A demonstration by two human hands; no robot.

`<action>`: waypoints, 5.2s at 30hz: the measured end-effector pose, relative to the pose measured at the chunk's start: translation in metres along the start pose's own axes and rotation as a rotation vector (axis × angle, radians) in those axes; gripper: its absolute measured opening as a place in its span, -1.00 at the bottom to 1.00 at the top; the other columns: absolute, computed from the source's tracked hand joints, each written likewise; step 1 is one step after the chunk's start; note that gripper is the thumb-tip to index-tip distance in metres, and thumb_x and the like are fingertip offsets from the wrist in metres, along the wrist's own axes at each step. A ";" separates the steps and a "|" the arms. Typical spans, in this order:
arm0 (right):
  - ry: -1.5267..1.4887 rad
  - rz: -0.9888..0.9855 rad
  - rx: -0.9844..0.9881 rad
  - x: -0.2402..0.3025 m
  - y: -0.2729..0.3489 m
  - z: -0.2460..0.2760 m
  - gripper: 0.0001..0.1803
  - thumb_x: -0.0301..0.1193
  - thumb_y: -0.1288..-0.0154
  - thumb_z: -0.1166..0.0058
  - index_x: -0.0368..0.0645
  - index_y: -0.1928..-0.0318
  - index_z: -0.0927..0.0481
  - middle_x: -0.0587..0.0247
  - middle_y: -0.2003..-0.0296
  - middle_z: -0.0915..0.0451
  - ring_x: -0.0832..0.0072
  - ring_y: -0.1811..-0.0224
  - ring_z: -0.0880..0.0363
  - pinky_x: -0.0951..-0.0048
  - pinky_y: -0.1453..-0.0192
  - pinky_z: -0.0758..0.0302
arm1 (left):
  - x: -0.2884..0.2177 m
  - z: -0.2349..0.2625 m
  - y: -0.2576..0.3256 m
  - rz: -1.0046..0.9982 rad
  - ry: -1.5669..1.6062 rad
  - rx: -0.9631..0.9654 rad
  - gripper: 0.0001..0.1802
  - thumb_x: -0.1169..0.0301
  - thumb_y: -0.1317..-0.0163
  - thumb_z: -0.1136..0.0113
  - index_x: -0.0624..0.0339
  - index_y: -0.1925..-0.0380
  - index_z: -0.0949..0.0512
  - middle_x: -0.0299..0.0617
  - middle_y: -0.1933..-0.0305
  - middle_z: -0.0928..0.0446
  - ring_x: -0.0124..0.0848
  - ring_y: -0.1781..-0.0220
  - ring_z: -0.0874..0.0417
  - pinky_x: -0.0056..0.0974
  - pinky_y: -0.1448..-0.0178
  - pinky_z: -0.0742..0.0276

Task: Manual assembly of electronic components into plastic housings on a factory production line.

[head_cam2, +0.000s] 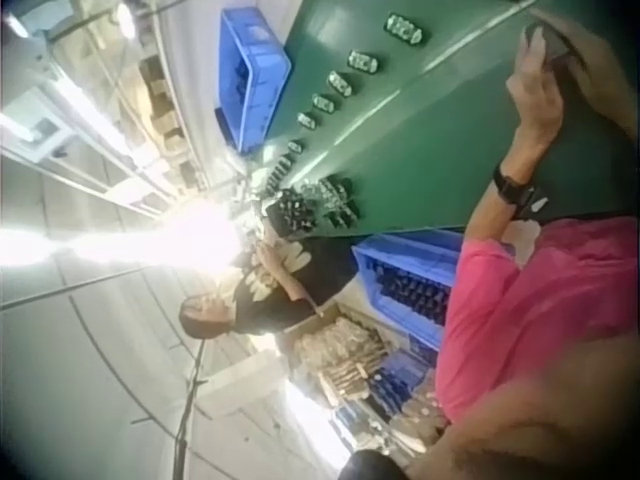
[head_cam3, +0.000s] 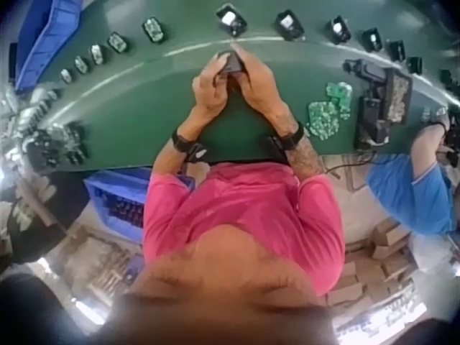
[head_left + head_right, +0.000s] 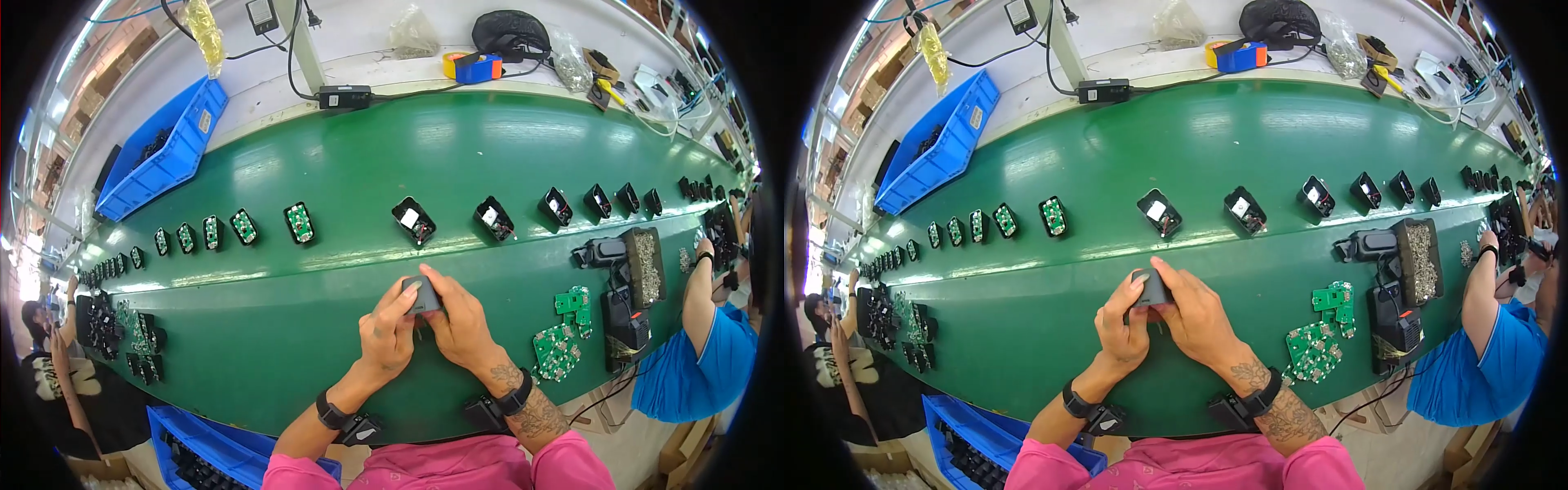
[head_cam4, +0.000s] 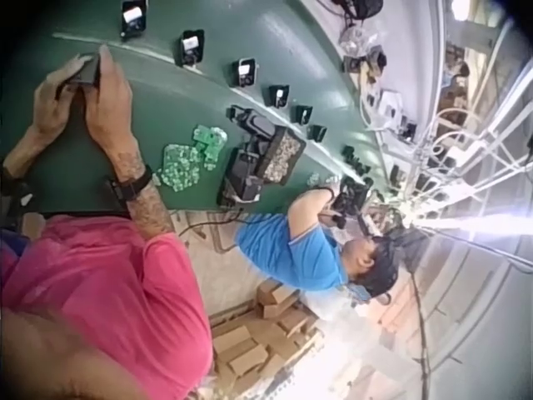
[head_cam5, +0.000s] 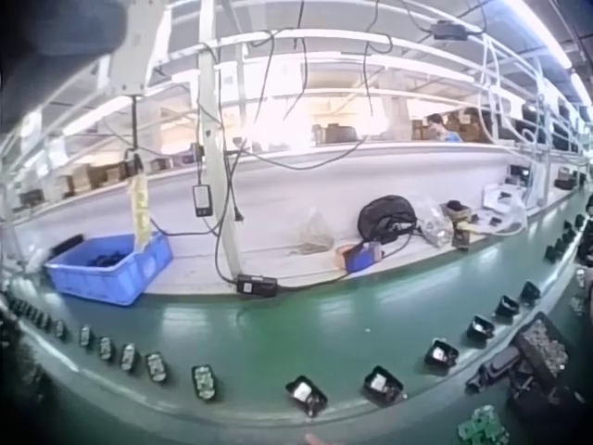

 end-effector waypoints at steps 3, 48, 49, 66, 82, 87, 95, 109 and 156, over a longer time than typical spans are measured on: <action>0.005 0.098 -0.021 0.007 -0.001 0.002 -0.40 -0.57 -0.25 -0.09 -0.32 -0.32 -0.31 -0.05 0.24 -0.53 0.02 0.24 -0.55 0.14 0.14 -0.52 | -0.004 0.003 -0.002 -0.054 0.083 -0.016 -0.65 0.48 -0.40 -0.07 0.19 -0.17 -0.37 0.26 -0.08 -0.56 0.04 0.08 -0.73 -0.12 0.08 -0.68; 0.076 0.065 -0.096 0.000 0.005 0.000 -0.30 -0.31 -0.04 -0.47 -0.37 -0.17 -0.51 0.21 0.49 -0.58 0.51 0.59 -0.51 0.50 0.45 -0.48 | 0.039 -0.011 0.000 0.657 0.254 0.225 -0.54 0.16 -0.45 0.19 0.37 0.30 -0.53 -0.11 0.50 -0.49 -0.34 0.44 -0.50 -0.24 0.29 -0.43; 0.078 0.066 -0.097 0.000 0.005 0.001 -0.30 -0.31 -0.04 -0.47 -0.37 -0.17 -0.51 0.21 0.49 -0.58 0.51 0.59 -0.51 0.50 0.45 -0.48 | 0.039 -0.014 0.000 0.658 0.322 0.234 -0.43 0.02 -0.44 0.22 0.38 0.16 -0.53 -0.16 0.39 -0.52 -0.37 0.34 -0.52 -0.28 0.21 -0.45; 0.105 -0.124 0.197 -0.021 0.016 -0.010 -0.54 -0.33 -0.29 -0.18 -0.33 -0.13 -0.48 -0.03 0.25 -0.56 0.05 0.18 -0.59 0.14 0.09 -0.55 | 0.088 0.020 -0.091 0.167 -0.683 0.296 -0.16 0.20 0.09 -0.52 0.36 -0.18 -0.40 0.11 -0.13 -0.52 0.03 -0.11 -0.54 -0.08 -0.18 -0.50; 0.140 -0.212 -0.148 -0.030 0.006 0.008 -0.69 -0.24 -0.34 -0.12 -0.29 0.19 -0.54 0.00 0.32 -0.63 0.02 0.33 -0.62 0.04 0.23 -0.54 | 0.085 -0.035 -0.074 0.166 -0.416 0.308 -0.13 0.26 0.09 -0.52 0.26 -0.27 -0.39 0.05 -0.18 -0.46 0.05 -0.21 -0.42 -0.01 -0.30 -0.33; 0.088 -0.317 -0.202 -0.032 0.008 0.029 -0.68 -0.23 -0.33 -0.12 -0.30 0.25 -0.52 -0.02 0.37 -0.63 -0.03 0.34 -0.61 0.03 0.26 -0.52 | 0.025 -0.046 -0.063 -0.071 -0.401 0.263 -0.21 0.39 0.07 -0.47 0.17 -0.25 -0.43 0.02 -0.10 -0.48 0.01 -0.08 -0.54 -0.04 -0.13 -0.48; 0.034 -0.217 -0.138 -0.022 0.003 0.020 -0.77 -0.35 -0.35 -0.01 -0.28 0.34 -0.50 -0.06 0.45 -0.60 -0.05 0.36 -0.59 0.01 0.30 -0.49 | 0.021 -0.030 -0.030 0.127 0.009 0.304 -0.54 0.67 -0.01 -0.31 0.18 0.01 -0.60 -0.01 -0.29 -0.21 -0.20 -0.02 -0.64 -0.19 0.01 -0.65; 0.612 -0.347 0.113 -0.009 0.034 0.125 -0.73 -0.47 -0.15 -0.15 -0.16 0.09 -0.59 0.03 0.16 -0.59 0.02 0.17 -0.61 0.08 0.11 -0.56 | 0.005 -0.037 -0.010 0.235 0.258 0.439 -0.89 0.49 -0.24 -0.17 0.26 0.46 -0.56 -0.07 -0.12 -0.35 -0.35 0.14 -0.54 -0.25 0.06 -0.45; -0.643 -0.661 0.042 -0.041 0.011 0.033 -0.73 -0.61 -0.33 0.00 -0.26 -0.03 -0.41 0.32 0.39 -0.54 0.71 0.50 -0.41 0.68 0.50 -0.30 | 0.033 -0.043 -0.009 0.414 0.410 0.222 -0.83 0.47 -0.31 -0.14 0.28 0.15 -0.60 -0.10 0.01 -0.55 -0.23 0.14 -0.63 -0.24 0.02 -0.53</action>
Point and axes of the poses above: each hand's wrist, its own y-axis away from the middle knuckle, its own z-axis out of the back of the hand, x = y × z, the point moved 6 cm from there along -y, towards the middle knuckle
